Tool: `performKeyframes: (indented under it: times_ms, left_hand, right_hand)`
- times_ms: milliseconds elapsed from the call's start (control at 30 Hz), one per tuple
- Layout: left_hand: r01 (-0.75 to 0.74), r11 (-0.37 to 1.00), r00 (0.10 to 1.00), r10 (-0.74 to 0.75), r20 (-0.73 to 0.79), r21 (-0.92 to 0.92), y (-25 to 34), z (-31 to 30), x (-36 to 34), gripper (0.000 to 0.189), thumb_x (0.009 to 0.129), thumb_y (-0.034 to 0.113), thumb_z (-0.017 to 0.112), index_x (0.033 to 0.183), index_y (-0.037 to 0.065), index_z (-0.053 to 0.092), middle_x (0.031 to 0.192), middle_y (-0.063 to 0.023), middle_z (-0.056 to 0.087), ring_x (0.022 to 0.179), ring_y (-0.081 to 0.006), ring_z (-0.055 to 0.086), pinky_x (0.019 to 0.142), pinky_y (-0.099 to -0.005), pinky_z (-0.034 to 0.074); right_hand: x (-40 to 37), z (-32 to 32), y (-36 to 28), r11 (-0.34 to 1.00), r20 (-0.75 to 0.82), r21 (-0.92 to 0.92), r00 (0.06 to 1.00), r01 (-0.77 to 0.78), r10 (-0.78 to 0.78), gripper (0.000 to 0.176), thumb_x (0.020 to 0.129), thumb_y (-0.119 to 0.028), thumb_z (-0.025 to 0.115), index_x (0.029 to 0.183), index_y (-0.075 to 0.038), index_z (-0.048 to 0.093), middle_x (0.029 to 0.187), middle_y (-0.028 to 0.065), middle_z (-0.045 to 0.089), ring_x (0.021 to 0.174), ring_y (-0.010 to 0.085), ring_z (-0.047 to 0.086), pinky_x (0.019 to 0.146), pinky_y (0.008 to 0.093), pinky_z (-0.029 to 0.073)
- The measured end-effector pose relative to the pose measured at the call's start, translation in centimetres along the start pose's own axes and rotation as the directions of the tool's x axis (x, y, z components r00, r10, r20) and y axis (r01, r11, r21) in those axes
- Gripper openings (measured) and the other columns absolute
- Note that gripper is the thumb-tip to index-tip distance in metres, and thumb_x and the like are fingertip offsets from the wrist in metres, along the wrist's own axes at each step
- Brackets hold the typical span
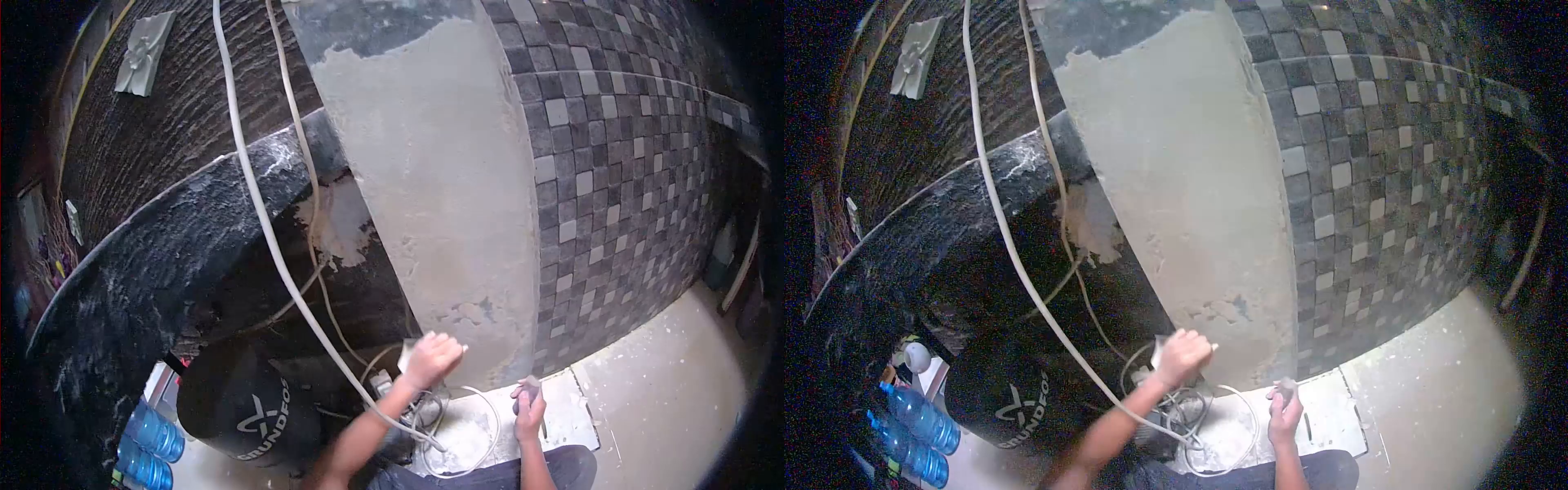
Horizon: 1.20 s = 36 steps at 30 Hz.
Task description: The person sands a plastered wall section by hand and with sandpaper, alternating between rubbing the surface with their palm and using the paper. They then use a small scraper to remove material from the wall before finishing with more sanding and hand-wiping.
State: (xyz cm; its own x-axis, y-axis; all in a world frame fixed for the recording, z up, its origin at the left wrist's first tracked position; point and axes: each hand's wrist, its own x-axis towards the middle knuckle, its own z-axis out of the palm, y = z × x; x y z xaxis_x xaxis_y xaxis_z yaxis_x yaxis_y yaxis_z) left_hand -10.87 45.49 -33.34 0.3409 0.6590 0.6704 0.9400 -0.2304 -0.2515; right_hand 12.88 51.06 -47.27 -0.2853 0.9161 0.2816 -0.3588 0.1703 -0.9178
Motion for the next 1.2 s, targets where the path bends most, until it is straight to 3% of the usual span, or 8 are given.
performKeyframes:
  times_ms: [133,267,567,767,833,967,1067,1200]
  left_hand:
    - [0.036,0.984,0.999,-0.036,0.001,-0.172,2.5,1.4,-0.3,0.024,0.089,0.017,0.068,0.073,0.011,0.050,0.068,-0.0065,0.048,0.067,-0.0252,0.052,0.062,-0.0383,0.040]
    - [-0.031,0.965,0.999,0.038,0.023,-0.260,4.4,2.1,1.4,0.029,0.088,0.025,0.070,0.074,0.009,0.051,0.070,-0.0076,0.048,0.064,-0.0259,0.051,0.059,-0.0375,0.042]
    - [-0.024,0.897,0.993,0.073,0.096,-0.442,8.5,4.4,1.2,0.022,0.095,0.028,0.062,0.088,0.008,0.056,0.081,-0.0080,0.051,0.077,-0.0255,0.053,0.069,-0.0362,0.041]
    - [0.009,0.854,0.978,0.101,0.181,-0.521,6.5,3.3,1.3,0.017,0.095,0.023,0.060,0.092,0.006,0.059,0.087,-0.0103,0.055,0.082,-0.0290,0.055,0.075,-0.0380,0.044]
    - [-0.081,0.881,0.985,0.142,0.098,-0.465,3.6,0.5,3.5,0.016,0.092,0.021,0.063,0.095,0.006,0.061,0.090,-0.0111,0.058,0.085,-0.0303,0.058,0.079,-0.0409,0.046]
    - [-0.186,0.976,0.937,0.211,-0.277,0.112,-5.2,-7.5,11.4,0.034,0.072,0.005,0.068,0.106,0.010,0.067,0.117,-0.0110,0.066,0.111,-0.0298,0.061,0.094,-0.0424,0.051]
    - [-0.053,0.891,0.902,0.236,-0.361,0.452,-9.1,-14.0,18.3,0.059,0.079,0.011,0.065,0.136,0.010,0.053,0.148,-0.0153,0.045,0.140,-0.0350,0.041,0.116,-0.0465,0.035]
    - [0.198,0.863,0.908,0.017,-0.418,0.464,-11.1,-15.6,21.2,0.069,0.087,0.025,0.057,0.150,0.007,0.038,0.158,-0.0196,0.032,0.150,-0.0388,0.022,0.123,-0.0527,0.016]
  right_hand:
    - [-0.7,1.9,3.2,0.934,0.163,-0.306,0.977,0.186,-0.141,0.029,0.091,-0.020,0.066,0.112,0.000,0.061,0.080,0.0012,0.061,0.065,0.0081,0.053,0.060,0.0249,0.044]
    - [-2.2,3.7,0.3,0.970,0.392,-0.238,0.918,0.039,0.059,0.043,0.077,-0.020,0.084,0.109,0.002,0.065,0.080,0.0010,0.062,0.072,0.0072,0.055,0.068,0.0257,0.048]
    - [-3.3,3.4,-0.1,0.980,0.293,-0.059,0.935,-0.189,0.198,0.028,0.081,-0.009,0.078,0.104,0.003,0.067,0.092,0.0035,0.068,0.084,0.0097,0.060,0.074,0.0271,0.050]
    - [-3.2,3.1,0.2,0.983,0.254,-0.164,0.959,-0.082,0.122,0.021,0.083,-0.008,0.077,0.100,0.003,0.069,0.088,0.0031,0.069,0.079,0.0086,0.060,0.067,0.0260,0.050]
    - [-2.9,2.5,4.4,0.980,0.122,-0.179,0.987,-0.085,0.108,0.029,0.087,-0.011,0.074,0.113,0.000,0.071,0.091,0.0052,0.069,0.085,0.0098,0.061,0.079,0.0258,0.052]
    - [-1.4,2.5,2.5,0.998,0.012,-0.038,0.999,-0.040,0.041,0.013,0.077,0.006,0.067,0.089,0.002,0.071,0.082,0.0027,0.070,0.077,0.0089,0.064,0.072,0.0249,0.051]
    - [-1.3,2.9,0.2,0.998,-0.008,-0.013,0.998,-0.056,0.056,0.014,0.078,0.004,0.068,0.091,0.002,0.071,0.082,0.0029,0.070,0.078,0.0090,0.064,0.073,0.0248,0.051]
    - [-1.5,2.8,1.6,0.998,-0.010,-0.065,1.000,-0.018,0.017,0.013,0.080,0.001,0.070,0.093,0.001,0.073,0.078,0.0029,0.070,0.074,0.0080,0.063,0.070,0.0242,0.050]
